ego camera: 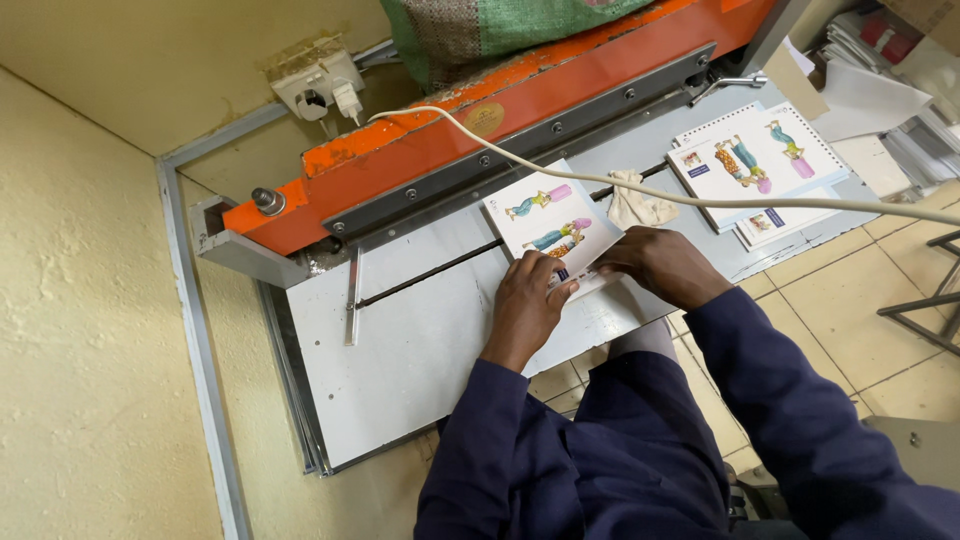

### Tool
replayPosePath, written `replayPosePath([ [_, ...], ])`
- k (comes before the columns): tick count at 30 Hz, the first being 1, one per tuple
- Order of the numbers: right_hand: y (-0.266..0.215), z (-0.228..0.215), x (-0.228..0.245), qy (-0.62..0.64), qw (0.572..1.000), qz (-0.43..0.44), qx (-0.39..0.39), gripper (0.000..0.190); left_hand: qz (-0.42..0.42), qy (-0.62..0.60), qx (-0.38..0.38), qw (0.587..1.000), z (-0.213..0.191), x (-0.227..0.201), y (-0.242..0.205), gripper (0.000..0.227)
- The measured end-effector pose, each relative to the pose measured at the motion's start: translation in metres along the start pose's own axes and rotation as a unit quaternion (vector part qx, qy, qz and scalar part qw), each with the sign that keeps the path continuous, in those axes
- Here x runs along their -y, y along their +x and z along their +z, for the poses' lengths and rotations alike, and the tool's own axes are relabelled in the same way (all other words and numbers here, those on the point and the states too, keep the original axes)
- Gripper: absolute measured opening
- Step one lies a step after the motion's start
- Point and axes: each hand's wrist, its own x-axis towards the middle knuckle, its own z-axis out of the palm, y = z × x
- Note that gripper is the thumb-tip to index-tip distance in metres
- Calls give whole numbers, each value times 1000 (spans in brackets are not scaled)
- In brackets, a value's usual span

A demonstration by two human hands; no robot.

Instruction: The person repeatedly picks up small printed booklets, opens them to check the binding, and places them into a stack on the table. The person handles each booklet one at a time, flipping pages and aligning them before stacking.

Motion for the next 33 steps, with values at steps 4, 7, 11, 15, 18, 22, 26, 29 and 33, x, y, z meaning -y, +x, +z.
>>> replayPosePath([
  [4,6,4,5,-57,998,4,-40,14,-10,-21,4,1000,-12,-7,3,30],
  [7,10,1,9,-83,995,9,-57,14,-23,-57,9,998,-16,-6,4,33],
  [11,14,-4,18,-108,992,9,-70,15,-19,-53,11,998,-20,-9,4,36],
  [15,14,-6,28,-97,989,22,-112,12,6,-7,-14,1000,-8,-1,4,26],
  [18,6,7,28,119,930,129,-324,7,-13,-17,-58,998,-6,-3,4,29],
  [22,2,4,29,416,789,340,-298,44,-25,-9,-126,992,7,1,-4,27],
  [26,14,-2,27,633,656,410,-40,83,23,-1,-111,994,7,-1,-8,30],
  [29,11,22,11,610,677,409,-59,55,31,-18,-86,996,6,0,-18,37],
  [33,4,17,39,585,706,376,-135,37,-82,-204,-164,962,-36,-25,-32,54],
])
